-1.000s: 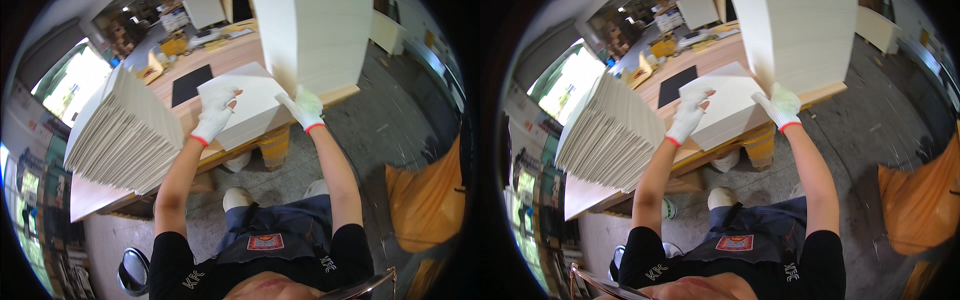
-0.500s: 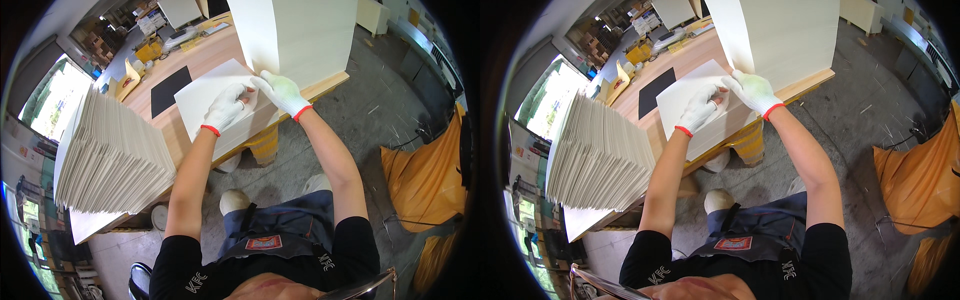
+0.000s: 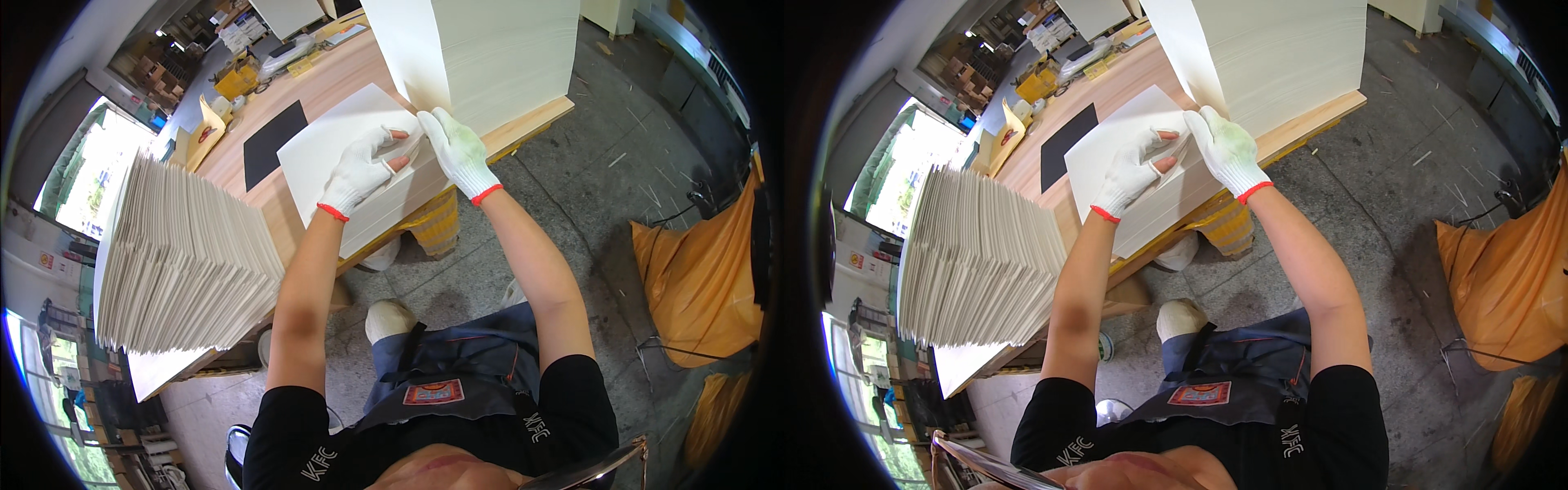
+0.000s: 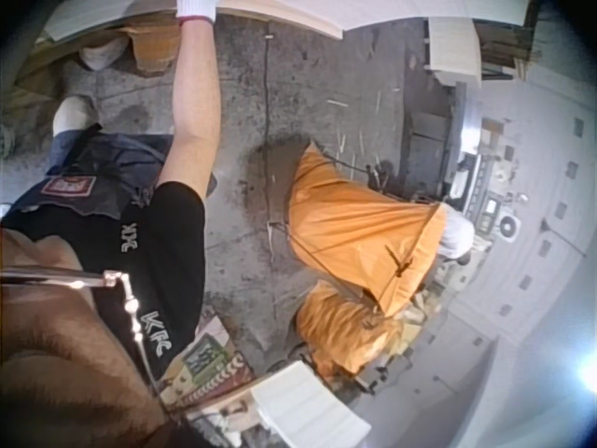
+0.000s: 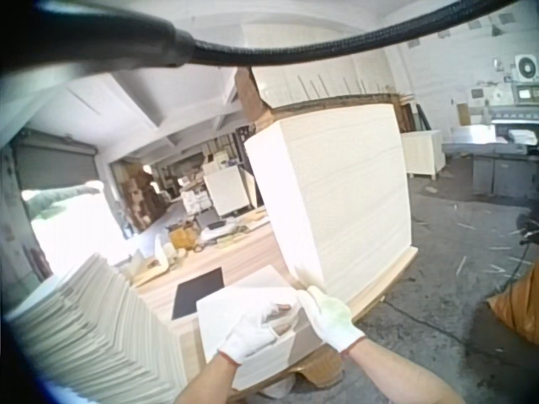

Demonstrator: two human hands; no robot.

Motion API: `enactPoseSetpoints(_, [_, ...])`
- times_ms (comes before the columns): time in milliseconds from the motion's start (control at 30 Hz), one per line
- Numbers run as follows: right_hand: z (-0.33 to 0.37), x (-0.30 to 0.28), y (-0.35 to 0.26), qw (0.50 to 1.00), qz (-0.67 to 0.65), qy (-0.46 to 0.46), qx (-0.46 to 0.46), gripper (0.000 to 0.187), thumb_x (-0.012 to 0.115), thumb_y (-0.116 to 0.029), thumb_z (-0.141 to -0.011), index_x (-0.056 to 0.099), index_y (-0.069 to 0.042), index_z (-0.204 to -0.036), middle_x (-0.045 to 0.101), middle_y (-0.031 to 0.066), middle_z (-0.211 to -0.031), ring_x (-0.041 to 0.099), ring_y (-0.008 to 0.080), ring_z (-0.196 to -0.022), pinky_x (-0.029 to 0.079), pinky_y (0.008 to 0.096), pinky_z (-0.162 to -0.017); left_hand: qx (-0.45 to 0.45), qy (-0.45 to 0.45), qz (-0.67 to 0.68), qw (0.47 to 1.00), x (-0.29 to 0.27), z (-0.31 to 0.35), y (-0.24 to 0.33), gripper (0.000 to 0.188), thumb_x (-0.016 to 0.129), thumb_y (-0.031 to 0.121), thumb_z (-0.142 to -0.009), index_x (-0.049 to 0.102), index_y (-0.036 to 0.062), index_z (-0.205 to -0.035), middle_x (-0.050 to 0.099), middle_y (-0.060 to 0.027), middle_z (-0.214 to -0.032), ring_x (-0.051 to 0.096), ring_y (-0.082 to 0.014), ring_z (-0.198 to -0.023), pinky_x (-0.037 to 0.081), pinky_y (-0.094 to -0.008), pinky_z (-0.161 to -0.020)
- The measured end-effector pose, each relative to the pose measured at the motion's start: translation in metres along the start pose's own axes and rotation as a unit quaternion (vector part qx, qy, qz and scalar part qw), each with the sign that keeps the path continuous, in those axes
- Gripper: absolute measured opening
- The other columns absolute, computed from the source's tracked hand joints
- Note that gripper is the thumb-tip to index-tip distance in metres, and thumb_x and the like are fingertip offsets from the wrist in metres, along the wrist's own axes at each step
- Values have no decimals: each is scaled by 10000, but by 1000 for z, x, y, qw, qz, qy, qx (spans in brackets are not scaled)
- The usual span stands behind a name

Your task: The person counts paper sheets from a large stack and places them onto a smaller pile on a table.

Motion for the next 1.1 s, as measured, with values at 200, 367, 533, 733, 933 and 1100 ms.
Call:
enactPoseSetpoints(200, [2, 0, -2, 999, 41, -12, -9, 425, 344, -473, -1081, 559, -112, -1020, 652, 194, -906, 627, 419, -873, 461, 509, -737, 125, 115, -17, 985, -6, 4, 7, 407, 687, 169, -951, 633, 104, -1350, 733, -89, -1142, 658, -148, -954, 513, -309, -927])
enactPoseSetpoints(367, [2, 2, 0, 999, 26, -1, -22, 419, 345, -465, -1081, 565, -112, -1039, 646, 192, -905, 626, 417, -863, 463, 505, -733, 0, 26, -76, 997, 2, 4, 1, 399, 720, 206, -930, 661, 130, -1318, 740, -57, -1038, 653, -117, -888, 522, -287, -860])
enactPoseSetpoints(533, [5, -2, -4, 999, 35, 11, -24, 402, 355, -456, -1078, 565, -115, -1038, 648, 193, -909, 626, 418, -867, 462, 508, -735, -37, 16, -9, 999, 4, 7, 2, 437, 757, 236, -905, 664, 131, -1318, 731, -25, -994, 639, -106, -807, 526, -278, -779])
enactPoseSetpoints(733, [3, 1, 2, 999, 41, 17, -12, 403, 371, -466, -1070, 559, -114, -1014, 647, 190, -873, 628, 416, -849, 467, 505, -735, 56, 36, -10, 998, 2, 2, -4, 414, 723, 149, -934, 634, 105, -1336, 625, 14, -828, 521, -65, -638, 444, -241, -585])
enactPoseSetpoints(933, [6, -25, -27, 978, 149, 67, -129, 358, 498, -452, -1014, 630, -120, -986, 676, 104, -998, 642, 325, -974, 480, 444, -845, 139, 133, -200, 961, -1, 12, 9, 517, 670, 172, -928, 575, 152, -1436, 752, -115, -991, 702, -221, -793, 567, -328, -747])
enactPoseSetpoints(1100, [15, -1, -48, 897, 314, -27, -311, 251, 641, -312, -864, 681, -110, -1007, 645, 87, -1093, 564, 264, -1141, 418, 407, -1024, 125, 113, -367, 915, 8, 14, 24, 621, 561, 278, -981, 371, 186, -1565, 715, -143, -1129, 709, -333, -969, 580, -416, -839])
Point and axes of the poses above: each hand's wrist, its own z-axis away from the middle knuckle, its own x-axis out of the palm, y = z × x, the point moved 6 cm from there along -z, towards the middle knuckle
